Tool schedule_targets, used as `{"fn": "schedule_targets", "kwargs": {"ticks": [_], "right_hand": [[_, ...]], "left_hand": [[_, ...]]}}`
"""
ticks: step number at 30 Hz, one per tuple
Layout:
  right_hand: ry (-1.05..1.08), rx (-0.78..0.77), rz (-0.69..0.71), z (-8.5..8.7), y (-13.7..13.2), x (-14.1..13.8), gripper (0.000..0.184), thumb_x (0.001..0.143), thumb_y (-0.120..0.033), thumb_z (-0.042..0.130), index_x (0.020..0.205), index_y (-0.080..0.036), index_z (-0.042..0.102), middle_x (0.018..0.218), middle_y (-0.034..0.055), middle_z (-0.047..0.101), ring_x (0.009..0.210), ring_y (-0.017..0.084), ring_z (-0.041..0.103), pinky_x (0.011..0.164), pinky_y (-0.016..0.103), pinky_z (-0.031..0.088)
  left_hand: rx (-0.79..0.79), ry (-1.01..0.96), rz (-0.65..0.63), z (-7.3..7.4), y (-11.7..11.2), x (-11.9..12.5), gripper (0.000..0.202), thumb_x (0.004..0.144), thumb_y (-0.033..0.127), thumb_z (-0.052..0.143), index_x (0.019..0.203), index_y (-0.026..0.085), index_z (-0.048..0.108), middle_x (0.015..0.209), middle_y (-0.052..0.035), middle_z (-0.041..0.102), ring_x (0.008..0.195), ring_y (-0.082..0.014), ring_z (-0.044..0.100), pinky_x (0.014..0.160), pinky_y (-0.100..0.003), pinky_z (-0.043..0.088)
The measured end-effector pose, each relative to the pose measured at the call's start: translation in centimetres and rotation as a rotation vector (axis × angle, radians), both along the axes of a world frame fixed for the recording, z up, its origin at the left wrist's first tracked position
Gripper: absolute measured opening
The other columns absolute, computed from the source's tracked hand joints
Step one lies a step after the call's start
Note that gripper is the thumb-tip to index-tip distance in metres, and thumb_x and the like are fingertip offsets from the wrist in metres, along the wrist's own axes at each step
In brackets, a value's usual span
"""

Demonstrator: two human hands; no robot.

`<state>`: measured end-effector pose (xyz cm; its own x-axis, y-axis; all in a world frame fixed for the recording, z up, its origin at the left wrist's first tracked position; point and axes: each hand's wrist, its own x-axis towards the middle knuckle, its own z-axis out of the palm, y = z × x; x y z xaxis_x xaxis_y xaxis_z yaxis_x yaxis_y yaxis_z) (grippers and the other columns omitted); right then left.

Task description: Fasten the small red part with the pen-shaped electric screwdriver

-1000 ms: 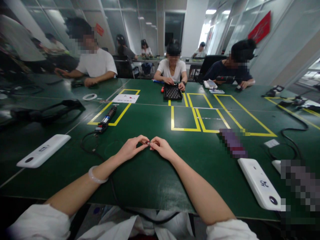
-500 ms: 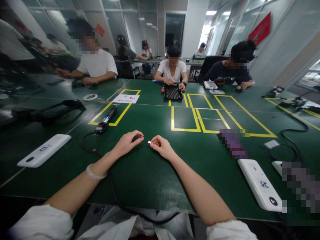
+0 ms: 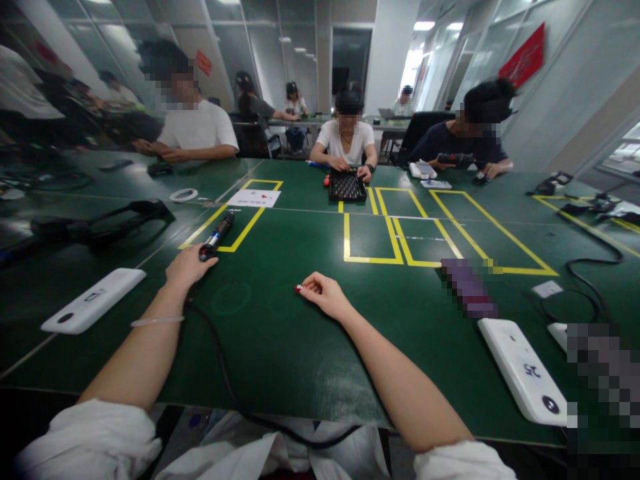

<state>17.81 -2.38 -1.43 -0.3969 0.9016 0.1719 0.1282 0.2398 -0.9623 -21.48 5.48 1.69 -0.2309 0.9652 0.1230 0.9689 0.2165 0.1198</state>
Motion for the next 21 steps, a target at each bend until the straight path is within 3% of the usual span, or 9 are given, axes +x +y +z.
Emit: {"fn": "schedule_targets", "kwargs": {"ticks": [5,9,15,21], "right_hand": [[-0.012,-0.001,-0.002,-0.2,0.1,0.0,0.028,0.081,-0.042,0.066,0.091,-0.016,0.061,0.075,-0.0007,0.058,0.063,0.010,0.049,0.062,0.024,0.041],[-0.029,0.000,-0.004,-0.1,0.0,-0.1,0.028,0.081,-0.042,0.066,0.090,-0.016,0.062,0.074,-0.0009,0.058,0.063,0.010,0.048,0.062,0.024,0.041],[-0.033,0.003,0.003,0.0,0.1,-0.2,0.029,0.081,-0.044,0.065,0.090,-0.016,0.061,0.073,-0.0012,0.057,0.063,0.010,0.048,0.061,0.023,0.041],[-0.034,0.011,0.004,-0.1,0.0,-0.2,0.029,0.081,-0.044,0.065,0.090,-0.016,0.060,0.074,-0.0012,0.057,0.063,0.010,0.049,0.062,0.023,0.042]], "left_hand": [[-0.043,-0.018,-0.014,0.2,0.5,-0.6,0.056,0.082,0.048,0.059,0.129,0.017,0.051,0.122,-0.0145,0.061,0.104,-0.0310,0.060,0.081,-0.042,0.050],[0.010,-0.013,-0.034,0.1,0.2,0.5,0.055,0.078,0.046,0.060,0.126,0.019,0.055,0.122,-0.0153,0.062,0.107,-0.0330,0.060,0.082,-0.040,0.050],[0.017,0.015,-0.099,0.1,-0.8,4.1,0.059,0.077,0.047,0.057,0.128,0.018,0.053,0.121,-0.0149,0.061,0.107,-0.0326,0.059,0.083,-0.041,0.051],[0.027,0.043,-0.289,0.3,-2.9,9.6,0.061,0.078,0.045,0.055,0.133,0.020,0.047,0.125,-0.0124,0.057,0.114,-0.0303,0.054,0.086,-0.039,0.050]]}}
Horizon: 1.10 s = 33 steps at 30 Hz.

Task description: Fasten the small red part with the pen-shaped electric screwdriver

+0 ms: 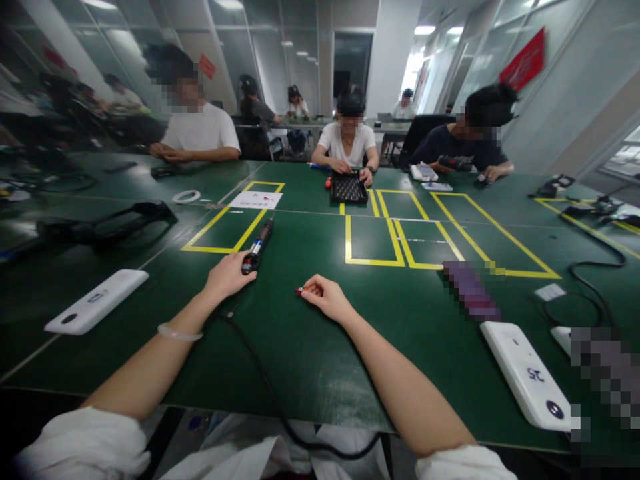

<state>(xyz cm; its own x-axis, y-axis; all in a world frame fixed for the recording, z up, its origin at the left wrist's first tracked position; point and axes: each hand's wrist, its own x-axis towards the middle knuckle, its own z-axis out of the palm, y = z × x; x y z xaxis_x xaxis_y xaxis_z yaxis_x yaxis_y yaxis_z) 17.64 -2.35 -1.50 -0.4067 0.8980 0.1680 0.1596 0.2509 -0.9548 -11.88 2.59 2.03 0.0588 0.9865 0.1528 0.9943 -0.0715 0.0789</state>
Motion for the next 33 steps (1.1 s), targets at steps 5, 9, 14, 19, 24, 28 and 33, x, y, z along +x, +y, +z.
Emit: {"fn": "schedule_targets", "kwargs": {"ticks": [5,9,14,19,24,28,33], "right_hand": [[-0.025,0.046,-0.032,0.1,-0.2,0.0,0.026,0.083,-0.041,0.063,0.090,-0.017,0.059,0.073,-0.0015,0.056,0.062,0.010,0.048,0.061,0.023,0.042],[-0.079,0.102,-0.080,0.2,-0.1,0.0,0.022,0.083,-0.038,0.062,0.088,-0.018,0.056,0.070,-0.0019,0.056,0.061,0.011,0.049,0.060,0.024,0.043],[-0.130,0.168,-0.095,0.3,0.0,0.2,0.015,0.082,-0.031,0.060,0.085,-0.019,0.053,0.067,-0.0028,0.055,0.059,0.011,0.050,0.059,0.024,0.042],[-0.234,0.212,-0.098,0.2,0.0,0.1,0.011,0.080,-0.025,0.061,0.082,-0.020,0.052,0.065,-0.0035,0.055,0.057,0.012,0.050,0.059,0.024,0.041],[-0.292,0.225,-0.100,-0.1,0.2,0.0,0.013,0.079,-0.024,0.064,0.081,-0.020,0.051,0.065,-0.0038,0.055,0.059,0.012,0.050,0.060,0.023,0.040],[-0.199,0.173,-0.085,-0.3,0.3,-0.1,0.016,0.080,-0.026,0.064,0.086,-0.020,0.051,0.065,-0.0055,0.052,0.058,0.011,0.050,0.058,0.023,0.040],[-0.142,0.151,-0.047,0.1,0.1,-0.2,0.014,0.082,-0.029,0.062,0.085,-0.019,0.053,0.067,-0.0040,0.055,0.060,0.012,0.052,0.061,0.024,0.042]], "left_hand": [[0.023,-0.002,-0.193,0.1,-2.3,4.7,0.059,0.079,0.039,0.055,0.134,0.019,0.045,0.127,-0.0120,0.055,0.111,-0.0293,0.054,0.086,-0.039,0.049],[0.043,-0.042,-0.349,0.0,-4.1,7.6,0.060,0.079,0.035,0.058,0.135,0.021,0.043,0.127,-0.0108,0.054,0.110,-0.0274,0.053,0.091,-0.038,0.047],[0.035,-0.106,-0.477,0.0,-5.5,9.4,0.063,0.078,0.032,0.059,0.138,0.023,0.041,0.128,-0.0101,0.053,0.112,-0.0271,0.051,0.095,-0.039,0.045],[0.015,-0.128,-0.522,-0.1,-5.9,9.8,0.067,0.078,0.030,0.058,0.141,0.023,0.038,0.130,-0.0103,0.051,0.113,-0.0270,0.050,0.097,-0.040,0.044],[0.018,-0.130,-0.514,-0.3,-5.9,9.8,0.069,0.079,0.033,0.058,0.143,0.024,0.035,0.131,-0.0105,0.050,0.112,-0.0272,0.052,0.094,-0.039,0.046],[0.015,-0.128,-0.522,-0.4,-5.9,9.9,0.070,0.080,0.038,0.059,0.144,0.023,0.034,0.133,-0.0115,0.049,0.113,-0.0281,0.052,0.093,-0.040,0.046],[0.017,-0.105,-0.516,-0.2,-6.0,10.0,0.070,0.082,0.045,0.059,0.144,0.024,0.034,0.132,-0.0117,0.050,0.112,-0.0282,0.052,0.092,-0.040,0.046]]}}
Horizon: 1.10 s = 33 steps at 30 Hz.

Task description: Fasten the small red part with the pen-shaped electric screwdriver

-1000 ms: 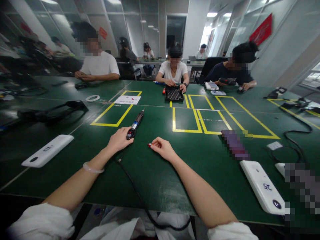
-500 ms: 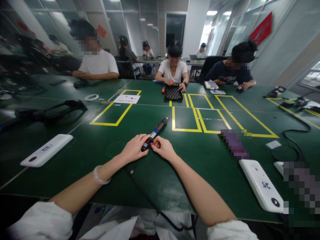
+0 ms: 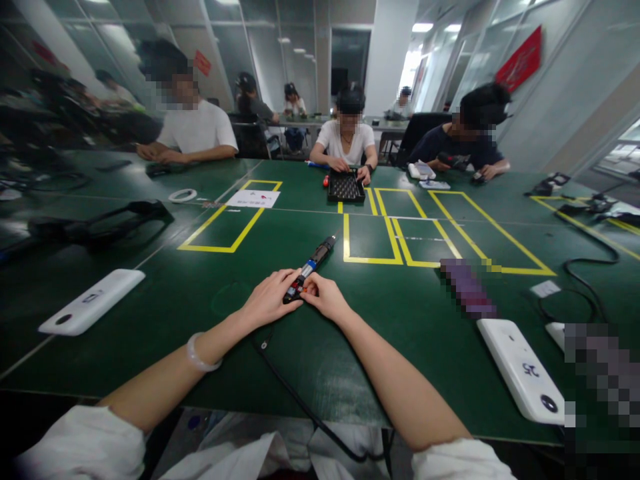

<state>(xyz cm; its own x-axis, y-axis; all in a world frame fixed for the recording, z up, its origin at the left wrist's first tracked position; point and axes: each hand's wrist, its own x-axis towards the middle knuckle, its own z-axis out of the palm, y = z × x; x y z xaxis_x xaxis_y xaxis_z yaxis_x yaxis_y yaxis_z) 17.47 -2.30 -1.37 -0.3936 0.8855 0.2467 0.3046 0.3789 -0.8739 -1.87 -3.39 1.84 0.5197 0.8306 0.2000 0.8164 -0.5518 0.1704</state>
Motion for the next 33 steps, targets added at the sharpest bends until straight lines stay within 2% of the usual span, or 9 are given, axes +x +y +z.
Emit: {"fn": "schedule_targets", "kwargs": {"ticks": [5,10,14,19,25,33], "right_hand": [[-0.022,0.064,-0.032,0.4,-0.3,0.1,0.011,0.088,-0.029,0.055,0.085,-0.018,0.057,0.075,-0.0006,0.062,0.063,0.012,0.053,0.063,0.024,0.042],[-0.018,0.087,-0.020,0.3,-0.3,0.1,0.010,0.089,-0.028,0.054,0.089,-0.019,0.058,0.081,0.0005,0.064,0.068,0.013,0.056,0.067,0.025,0.043],[-0.003,0.057,-0.019,0.3,-0.3,0.1,0.014,0.088,-0.029,0.054,0.098,-0.019,0.058,0.080,-0.0001,0.062,0.069,0.013,0.056,0.068,0.025,0.044],[-0.022,0.041,-0.027,0.4,-0.4,0.3,0.013,0.087,-0.029,0.055,0.095,-0.019,0.059,0.079,0.0002,0.062,0.070,0.014,0.056,0.069,0.026,0.044],[-0.029,0.039,-0.011,0.3,-0.3,0.6,0.012,0.088,-0.028,0.054,0.091,-0.018,0.061,0.079,0.0010,0.062,0.071,0.014,0.057,0.069,0.026,0.044],[-0.048,0.049,-0.003,0.4,-0.3,0.7,0.011,0.087,-0.026,0.055,0.088,-0.018,0.062,0.079,0.0011,0.063,0.072,0.014,0.058,0.069,0.026,0.045]], "left_hand": [[0.038,0.029,0.045,0.0,0.0,0.6,0.064,0.087,0.051,0.052,0.143,0.025,0.036,0.123,-0.0117,0.053,0.106,-0.0271,0.054,0.086,-0.038,0.046],[0.069,0.075,0.101,-0.1,0.3,1.2,0.058,0.091,0.047,0.046,0.142,0.022,0.038,0.114,-0.0124,0.054,0.099,-0.0264,0.055,0.081,-0.037,0.046],[0.042,0.070,0.110,-0.1,0.6,0.9,0.059,0.091,0.045,0.046,0.144,0.024,0.035,0.116,-0.0124,0.053,0.101,-0.0259,0.054,0.080,-0.036,0.047],[0.032,0.076,0.134,0.0,1.4,-0.2,0.061,0.089,0.048,0.049,0.145,0.024,0.035,0.119,-0.0129,0.052,0.104,-0.0263,0.052,0.082,-0.035,0.046],[-0.026,0.120,0.308,0.2,3.9,-3.2,0.064,0.090,0.055,0.043,0.145,0.023,0.035,0.123,-0.0142,0.051,0.107,-0.0305,0.052,0.081,-0.039,0.047],[-0.138,0.122,0.559,0.1,7.6,-10.4,0.068,0.088,0.061,0.037,0.145,0.023,0.035,0.131,-0.0168,0.046,0.119,-0.0350,0.047,0.090,-0.045,0.046]]}}
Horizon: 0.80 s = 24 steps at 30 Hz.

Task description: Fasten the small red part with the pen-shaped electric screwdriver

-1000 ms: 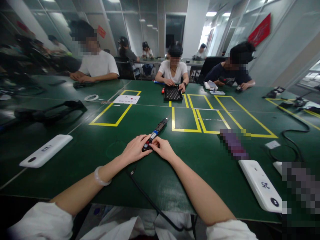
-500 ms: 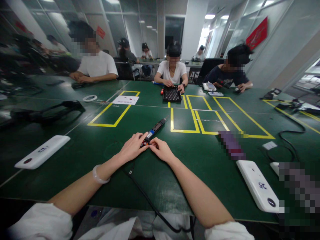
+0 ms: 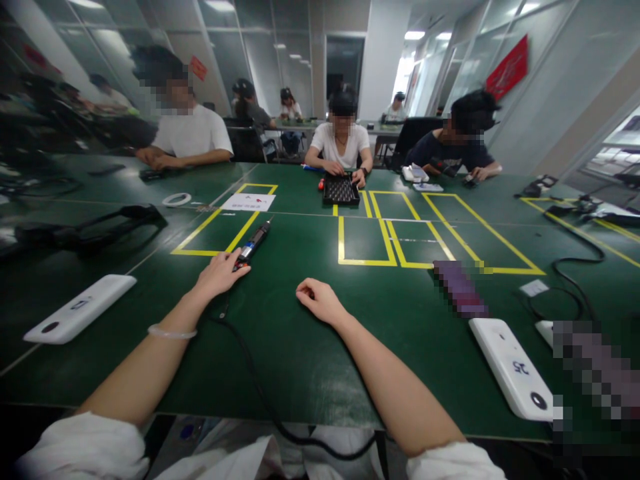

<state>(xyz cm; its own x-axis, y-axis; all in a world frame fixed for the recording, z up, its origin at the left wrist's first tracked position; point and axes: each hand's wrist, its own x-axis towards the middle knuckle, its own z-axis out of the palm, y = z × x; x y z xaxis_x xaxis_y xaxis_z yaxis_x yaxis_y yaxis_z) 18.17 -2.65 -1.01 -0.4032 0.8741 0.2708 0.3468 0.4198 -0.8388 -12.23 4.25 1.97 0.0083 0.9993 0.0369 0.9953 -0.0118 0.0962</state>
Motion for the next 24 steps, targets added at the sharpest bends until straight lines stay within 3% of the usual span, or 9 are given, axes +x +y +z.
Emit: {"fn": "schedule_targets", "kwargs": {"ticks": [6,10,17,24], "right_hand": [[-0.009,0.017,0.003,0.1,0.0,0.0,0.012,0.088,-0.025,0.054,0.087,-0.017,0.063,0.078,0.0015,0.062,0.072,0.014,0.058,0.069,0.025,0.044],[-0.015,0.031,0.003,0.0,0.1,0.0,0.011,0.088,-0.024,0.054,0.086,-0.017,0.063,0.078,0.0012,0.062,0.072,0.013,0.057,0.069,0.025,0.044],[-0.025,0.034,0.008,-0.1,0.1,0.0,0.010,0.088,-0.023,0.055,0.087,-0.017,0.063,0.079,0.0012,0.063,0.072,0.013,0.057,0.069,0.025,0.044],[-0.025,0.025,0.008,0.1,0.0,-0.1,0.010,0.088,-0.022,0.055,0.086,-0.017,0.063,0.078,0.0010,0.062,0.071,0.013,0.057,0.069,0.025,0.044]], "left_hand": [[0.016,-0.010,0.130,0.0,1.2,-4.8,0.068,0.086,0.061,0.039,0.141,0.022,0.041,0.132,-0.0197,0.046,0.118,-0.0382,0.048,0.089,-0.049,0.046],[0.043,0.023,0.186,0.0,1.2,-6.7,0.068,0.087,0.060,0.038,0.142,0.019,0.041,0.133,-0.0229,0.046,0.117,-0.0410,0.048,0.088,-0.051,0.045],[0.198,0.093,0.161,0.0,0.4,-6.2,0.058,0.086,0.048,0.051,0.136,0.021,0.047,0.129,-0.0177,0.049,0.115,-0.0374,0.049,0.091,-0.047,0.043],[0.241,0.162,0.145,0.0,0.5,-5.5,0.038,0.082,0.039,0.058,0.112,0.016,0.058,0.118,-0.0143,0.052,0.107,-0.0307,0.052,0.087,-0.039,0.044]]}}
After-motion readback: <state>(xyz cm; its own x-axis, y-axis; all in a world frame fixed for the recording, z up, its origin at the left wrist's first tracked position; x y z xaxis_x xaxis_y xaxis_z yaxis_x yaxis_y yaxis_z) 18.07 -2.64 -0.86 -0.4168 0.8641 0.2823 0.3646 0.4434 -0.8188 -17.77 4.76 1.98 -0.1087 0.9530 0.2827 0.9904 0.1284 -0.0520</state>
